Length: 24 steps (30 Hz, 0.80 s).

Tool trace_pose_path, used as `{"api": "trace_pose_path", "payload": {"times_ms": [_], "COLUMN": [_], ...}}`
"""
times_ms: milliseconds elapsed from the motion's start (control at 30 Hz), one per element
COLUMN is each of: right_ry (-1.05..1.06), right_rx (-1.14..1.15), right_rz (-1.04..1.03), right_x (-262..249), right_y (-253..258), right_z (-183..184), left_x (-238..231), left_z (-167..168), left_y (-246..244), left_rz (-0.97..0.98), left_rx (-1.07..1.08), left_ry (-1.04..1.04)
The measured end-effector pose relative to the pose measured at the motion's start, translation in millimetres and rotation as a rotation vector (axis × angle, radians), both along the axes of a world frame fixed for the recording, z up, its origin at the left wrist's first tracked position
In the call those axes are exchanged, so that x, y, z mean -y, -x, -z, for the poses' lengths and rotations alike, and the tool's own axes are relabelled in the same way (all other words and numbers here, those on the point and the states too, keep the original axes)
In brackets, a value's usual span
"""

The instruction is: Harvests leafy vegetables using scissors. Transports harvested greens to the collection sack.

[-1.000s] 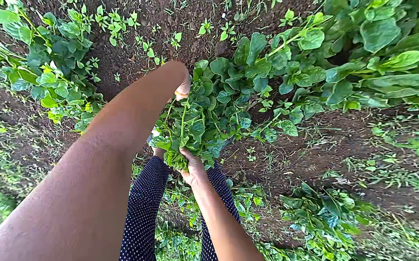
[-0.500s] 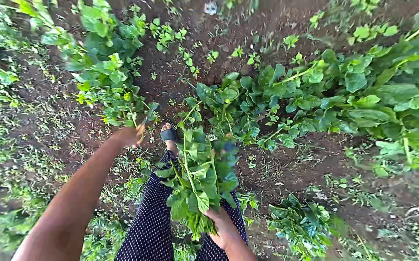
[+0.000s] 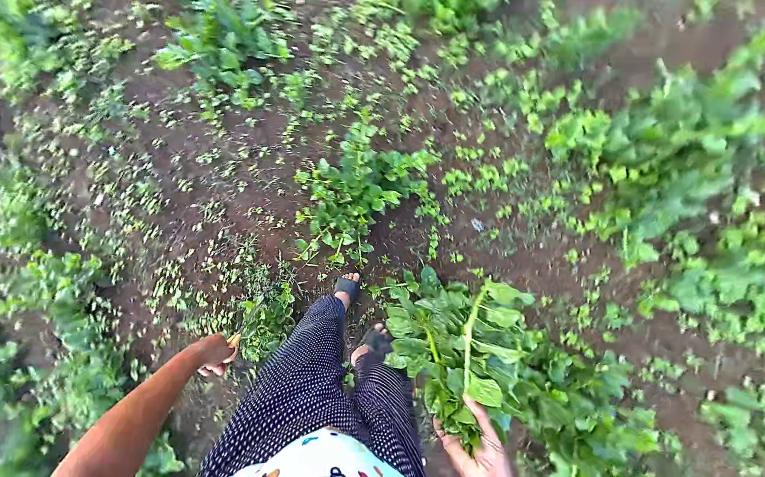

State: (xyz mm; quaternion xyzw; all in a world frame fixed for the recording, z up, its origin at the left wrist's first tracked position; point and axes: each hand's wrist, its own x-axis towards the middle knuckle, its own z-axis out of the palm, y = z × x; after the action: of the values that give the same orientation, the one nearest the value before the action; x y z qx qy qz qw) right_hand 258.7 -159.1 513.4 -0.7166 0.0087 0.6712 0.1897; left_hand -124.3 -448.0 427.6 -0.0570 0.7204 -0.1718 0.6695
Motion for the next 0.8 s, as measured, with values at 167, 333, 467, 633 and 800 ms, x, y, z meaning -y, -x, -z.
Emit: {"api": "trace_pose_path", "payload": {"times_ms": [167,333,467,633,800], "right_ry": [-0.121,-0.136,-0.124,-0.123,-0.193], "right_rx": [0.038,0.035,0.006,-0.101,-0.263], "right_rz": [-0.197,-0.349,-0.479,-0.586,-0.535], "right_x": [-23.8,-35.5,-25.8,-10.0,-4.9], "right_y": [11.6,38.4,79.2,153.5,249.9], "right_z": [-16.4,-23.1,-33.5,-33.8,-18.7], "left_x": [77.0,158.1,209.1,251.9,291.5], "left_z": [-38.3,-64.0,-68.8,-69.4,-50.9], "left_y": [-73.9,-153.2,-193.3,-219.7,-206.7], "left_rz": [-0.294,-0.448,-0.623,-0.902,-0.980], "left_rx": [-0.044,-0.009,-0.068,-0.113,-0.124], "left_ry": [-0.074,-0.073,-0.070,-0.097,-0.101]}}
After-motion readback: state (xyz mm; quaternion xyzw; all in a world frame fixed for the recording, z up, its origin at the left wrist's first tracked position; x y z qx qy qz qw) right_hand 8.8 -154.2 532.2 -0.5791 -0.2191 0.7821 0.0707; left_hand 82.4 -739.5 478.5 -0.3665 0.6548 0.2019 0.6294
